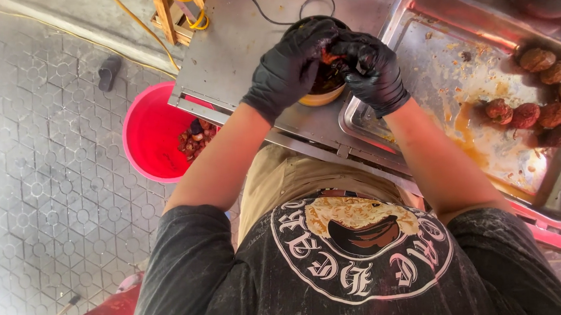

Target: The recorder is stuffing small red food items with a dark paste filling.

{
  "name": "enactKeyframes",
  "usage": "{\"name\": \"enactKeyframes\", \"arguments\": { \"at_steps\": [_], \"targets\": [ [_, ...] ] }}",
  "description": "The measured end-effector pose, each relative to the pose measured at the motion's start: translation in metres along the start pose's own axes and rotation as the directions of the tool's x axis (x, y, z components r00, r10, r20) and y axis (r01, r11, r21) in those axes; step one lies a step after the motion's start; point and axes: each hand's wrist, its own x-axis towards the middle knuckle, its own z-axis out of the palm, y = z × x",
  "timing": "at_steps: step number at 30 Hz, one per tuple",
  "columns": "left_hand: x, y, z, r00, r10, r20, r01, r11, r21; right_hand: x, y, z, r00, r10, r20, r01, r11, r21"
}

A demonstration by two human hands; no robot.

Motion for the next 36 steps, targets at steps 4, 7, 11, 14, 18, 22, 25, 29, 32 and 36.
{"name": "enactKeyframes", "arguments": {
  "at_steps": [4,7,11,14,18,22,25,29,32,36],
  "targets": [
    [-0.002,0.003,-0.003,0.997,-0.073,0.004,0.073,0.994,-0.075,0.003,-0.007,-0.001,1.0,0.026,-0.015,-0.025,0.998,0.057],
    [-0.002,0.002,-0.003,0.998,-0.055,0.012,0.055,0.998,-0.025,0.004,-0.008,0.0,0.999,0.037,-0.018,-0.036,0.999,0.029],
    [-0.005,-0.003,0.001,0.997,-0.079,0.006,0.079,0.996,-0.03,0.003,-0.005,-0.001,0.999,0.051,-0.016,-0.05,0.998,0.024],
    [-0.006,-0.001,0.002,0.996,-0.094,0.009,0.094,0.995,-0.041,-0.003,0.006,0.001,0.997,0.076,-0.022,-0.074,0.996,0.053],
    [-0.003,0.008,-0.002,0.997,-0.072,-0.003,0.072,0.997,0.013,-0.001,0.003,0.0,0.996,0.086,-0.021,-0.085,0.995,0.049],
    [-0.006,0.01,-0.003,0.997,-0.073,-0.014,0.073,0.997,0.01,-0.001,0.001,0.0,0.996,0.087,-0.02,-0.085,0.994,0.073],
    [-0.009,0.009,0.0,0.997,-0.067,-0.027,0.067,0.998,0.016,-0.001,0.001,0.0,0.996,0.085,-0.014,-0.085,0.996,-0.002],
    [-0.01,0.007,0.004,0.997,-0.057,-0.052,0.06,0.997,0.053,-0.001,0.001,0.0,0.991,0.135,-0.017,-0.132,0.984,0.118],
    [-0.012,0.008,0.005,0.996,-0.065,-0.056,0.068,0.996,0.052,-0.001,0.0,0.0,0.992,0.124,-0.025,-0.121,0.987,0.103],
    [-0.012,0.009,0.005,0.994,-0.088,-0.06,0.091,0.995,0.047,0.001,-0.004,0.002,0.997,0.067,-0.033,-0.065,0.996,0.068]
  ]
}}
